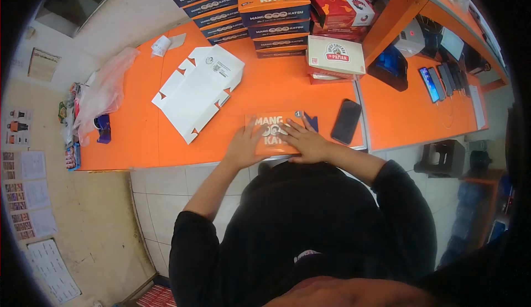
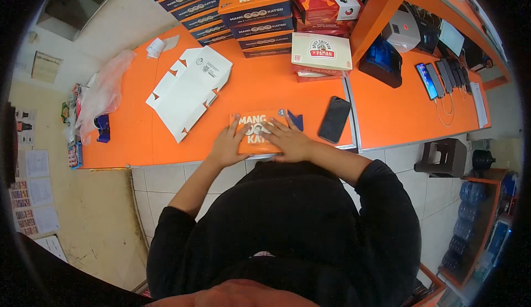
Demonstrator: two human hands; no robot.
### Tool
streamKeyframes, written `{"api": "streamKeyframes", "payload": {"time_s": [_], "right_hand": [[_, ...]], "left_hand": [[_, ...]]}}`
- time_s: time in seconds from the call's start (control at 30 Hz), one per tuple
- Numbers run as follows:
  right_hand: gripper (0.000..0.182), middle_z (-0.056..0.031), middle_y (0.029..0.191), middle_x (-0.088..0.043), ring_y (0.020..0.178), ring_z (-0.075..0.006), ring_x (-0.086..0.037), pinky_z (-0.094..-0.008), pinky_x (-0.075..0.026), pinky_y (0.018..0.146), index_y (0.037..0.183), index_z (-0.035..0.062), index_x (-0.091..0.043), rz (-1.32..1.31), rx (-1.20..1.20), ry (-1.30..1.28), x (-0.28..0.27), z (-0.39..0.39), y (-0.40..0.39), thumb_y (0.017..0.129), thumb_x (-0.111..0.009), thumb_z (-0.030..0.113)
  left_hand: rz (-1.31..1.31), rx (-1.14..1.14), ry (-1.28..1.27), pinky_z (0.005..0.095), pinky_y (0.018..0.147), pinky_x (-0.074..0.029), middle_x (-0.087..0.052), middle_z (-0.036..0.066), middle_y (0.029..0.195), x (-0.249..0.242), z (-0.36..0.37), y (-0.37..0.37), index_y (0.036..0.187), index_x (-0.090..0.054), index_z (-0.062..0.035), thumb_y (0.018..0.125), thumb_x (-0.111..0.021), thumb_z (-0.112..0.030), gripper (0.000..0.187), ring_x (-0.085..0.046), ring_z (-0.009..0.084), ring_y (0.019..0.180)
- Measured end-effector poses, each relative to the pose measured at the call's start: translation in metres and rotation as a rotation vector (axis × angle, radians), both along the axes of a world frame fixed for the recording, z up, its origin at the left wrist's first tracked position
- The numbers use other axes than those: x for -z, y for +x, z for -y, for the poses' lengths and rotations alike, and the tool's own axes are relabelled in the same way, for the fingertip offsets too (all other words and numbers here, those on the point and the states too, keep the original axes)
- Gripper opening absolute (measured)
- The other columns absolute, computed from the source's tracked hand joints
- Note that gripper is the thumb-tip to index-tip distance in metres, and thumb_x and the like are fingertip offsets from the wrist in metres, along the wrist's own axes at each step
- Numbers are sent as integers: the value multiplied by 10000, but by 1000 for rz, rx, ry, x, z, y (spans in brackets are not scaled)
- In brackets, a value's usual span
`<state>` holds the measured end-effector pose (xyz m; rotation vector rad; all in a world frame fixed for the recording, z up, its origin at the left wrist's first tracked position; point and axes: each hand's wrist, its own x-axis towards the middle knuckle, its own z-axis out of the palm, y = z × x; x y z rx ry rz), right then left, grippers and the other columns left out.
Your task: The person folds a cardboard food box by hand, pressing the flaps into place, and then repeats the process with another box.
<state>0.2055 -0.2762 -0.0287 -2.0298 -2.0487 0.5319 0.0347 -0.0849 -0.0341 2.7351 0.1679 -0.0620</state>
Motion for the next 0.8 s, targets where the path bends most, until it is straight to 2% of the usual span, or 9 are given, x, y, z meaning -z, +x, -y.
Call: {"api": "streamKeyframes", "payload": {"time_s": [0.07, 0.13, 0.23, 0.37, 0.47, 0.57, 0.67, 0.73, 0.8], "right_hand": [[723, -94, 1483, -201, 1371, -305, -173, -573, -42, 1083, 1389, 163, -316, 55, 9, -11, 4, 0, 1, 784, -617, 419], [731, -86, 1478, -220, 1374, -283, -174, -572, -26, 1083, 1395, 160, -309, 125, -45, 39, 12, 1, 5, 784, -619, 414], [735, -88, 1466, -250, 1373, -264, -185, -573, -28, 1082, 1398, 155, -307, 13, -67, 102, 10, 5, 10, 784, -618, 414], [737, -88, 1460, -268, 1371, -261, -194, -573, -31, 1082, 1395, 132, -310, 36, -8, 103, 22, 3, 14, 785, -617, 412], [741, -88, 1460, -270, 1370, -258, -198, -569, -35, 1084, 1393, 109, -307, 47, -5, 105, 21, 4, 12, 791, -608, 417], [728, -83, 1460, -270, 1369, -261, -200, -566, -41, 1085, 1391, 102, -308, 4, -10, 75, 11, 5, 14, 797, -606, 400], [713, -79, 1459, -271, 1367, -263, -203, -560, -42, 1088, 1389, 109, -312, -29, 5, 149, 18, 7, 13, 803, -600, 395], [687, -65, 1466, -258, 1370, -258, -195, -552, -55, 1092, 1390, 128, -316, -40, 42, 126, 17, 6, 12, 805, -608, 339], [654, -62, 1455, -284, 1365, -252, -214, -550, -72, 1092, 1385, 136, -327, -21, 50, 135, 17, 8, 10, 811, -602, 285]], "left_hand": [[24, -35, 73, 558, 1050, -216, -204, 173, 1463, -1, 7, 2, 1381, -334, -167, 597, -758, -482, 946, -227, 417, 1312], [-1, -3, 251, 551, 1053, -215, -203, 170, 1465, -15, 11, 4, 1396, -307, -169, 622, -726, -519, 947, -221, 417, 1320], [6, 130, 224, 520, 1062, -222, -227, 176, 1455, -18, 2, 14, 1400, -299, -153, 636, -711, -530, 946, -223, 419, 1320], [58, 149, 122, 508, 1067, -221, -255, 178, 1443, 9, 1, 17, 1399, -294, -132, 642, -701, -539, 952, -210, 423, 1324], [55, 156, 156, 495, 1068, -230, -276, 176, 1433, 3, 0, 20, 1401, -283, -115, 614, -729, -525, 993, -225, 425, 1314], [-13, 133, 40, 511, 1058, -242, -264, 201, 1427, -29, -2, 34, 1394, -297, -128, 594, -762, -467, 986, -255, 438, 1286], [-26, 86, 133, 529, 1044, -256, -251, 223, 1420, -29, 5, 44, 1382, -319, -140, 594, -771, -400, 945, -278, 444, 1261], [-107, 79, 136, 547, 1038, -256, -233, 241, 1418, -26, 6, 49, 1375, -333, -150, 607, -761, -365, 905, -263, 453, 1266], [-77, 81, 134, 537, 1034, -273, -238, 248, 1413, -24, 6, 50, 1377, -329, -147, 614, -757, -353, 899, -274, 458, 1261]]}}
